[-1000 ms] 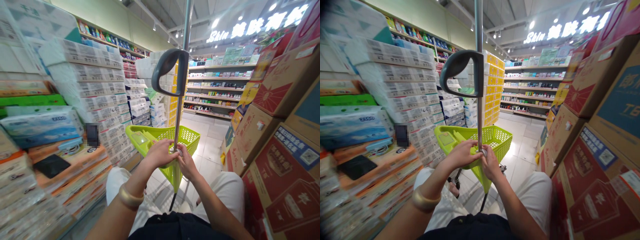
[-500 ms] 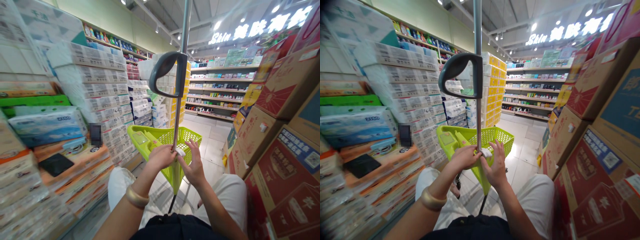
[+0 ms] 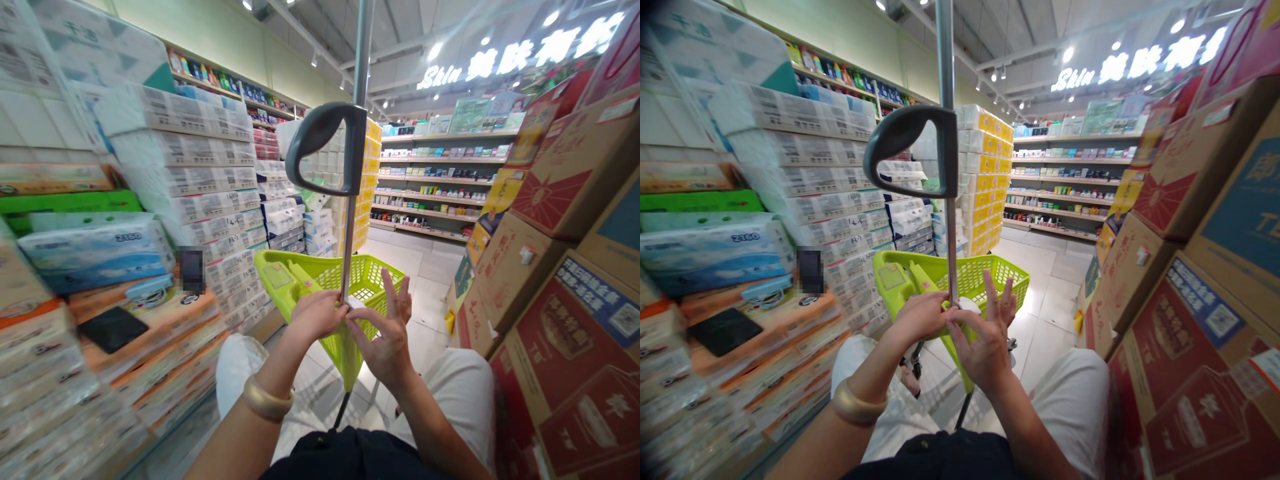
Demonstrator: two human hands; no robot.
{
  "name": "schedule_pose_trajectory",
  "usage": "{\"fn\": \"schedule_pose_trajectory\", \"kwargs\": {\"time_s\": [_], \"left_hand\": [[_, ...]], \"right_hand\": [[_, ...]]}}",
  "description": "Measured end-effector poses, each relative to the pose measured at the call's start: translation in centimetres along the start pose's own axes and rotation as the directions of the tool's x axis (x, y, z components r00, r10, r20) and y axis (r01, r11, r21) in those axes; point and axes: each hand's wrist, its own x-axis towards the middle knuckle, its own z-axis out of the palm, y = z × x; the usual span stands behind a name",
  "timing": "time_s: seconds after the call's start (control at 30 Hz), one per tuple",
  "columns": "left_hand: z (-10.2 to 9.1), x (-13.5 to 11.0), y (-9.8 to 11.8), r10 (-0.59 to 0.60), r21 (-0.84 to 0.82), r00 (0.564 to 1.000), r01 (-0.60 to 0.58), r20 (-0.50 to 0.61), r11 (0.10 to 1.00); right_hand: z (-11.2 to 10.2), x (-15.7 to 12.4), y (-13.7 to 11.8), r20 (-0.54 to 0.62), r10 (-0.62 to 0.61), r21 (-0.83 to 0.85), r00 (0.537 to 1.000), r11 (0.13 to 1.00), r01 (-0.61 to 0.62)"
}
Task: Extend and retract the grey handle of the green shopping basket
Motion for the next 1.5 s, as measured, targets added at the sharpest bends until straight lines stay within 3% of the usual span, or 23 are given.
{"fn": "schedule_pose_trajectory", "kwargs": {"time_s": [0.23, 0.43, 0.7, 0.9, 1.1, 1.23, 1.33, 1.5], "left_hand": [[-0.1, -1.0, 0.1, 0.016, 0.006, 1.0, -0.016, -0.006, 1.0], [-0.1, -1.6, -0.2, 0.007, 0.012, 1.0, -0.007, -0.015, 1.0], [-0.3, -2.4, -0.1, 0.033, 0.016, 0.999, -0.032, -0.027, 0.999], [-0.3, -3.2, 0.3, 0.058, -0.001, 0.995, -0.058, -0.087, 0.998], [0.0, -3.3, 0.4, 0.061, 0.047, 0.993, -0.057, -0.096, 0.997], [0.0, -3.3, 0.3, 0.062, 0.045, 0.995, -0.059, -0.081, 0.997], [0.1, -3.3, 0.3, 0.062, 0.048, 0.994, -0.057, -0.094, 0.997], [0.1, -3.3, 0.4, 0.062, 0.053, 0.994, -0.058, -0.086, 0.997]], "right_hand": [[-0.1, -0.2, 0.3, 0.048, 0.092, 0.138, 0.995, 0.986, -0.098], [2.4, -1.4, 2.6, 0.107, 0.262, 0.31, 0.959, 0.908, -0.282], [4.7, -2.4, 2.2, 0.265, 0.286, 0.358, 0.921, 0.858, -0.369], [4.8, -3.0, 3.6, 0.194, 0.245, 0.315, 0.95, 0.901, -0.297], [5.2, -3.5, 4.7, 0.082, 0.365, 0.191, 0.927, 0.907, -0.374], [4.9, -3.2, 3.2, 0.161, 0.256, 0.257, 0.953, 0.921, -0.291], [4.7, -3.4, 3.6, 0.214, 0.187, 0.278, 0.959, 0.929, -0.243], [5.8, -4.7, 6.6, 0.152, 0.286, 0.147, 0.946, 0.94, -0.307]]}}
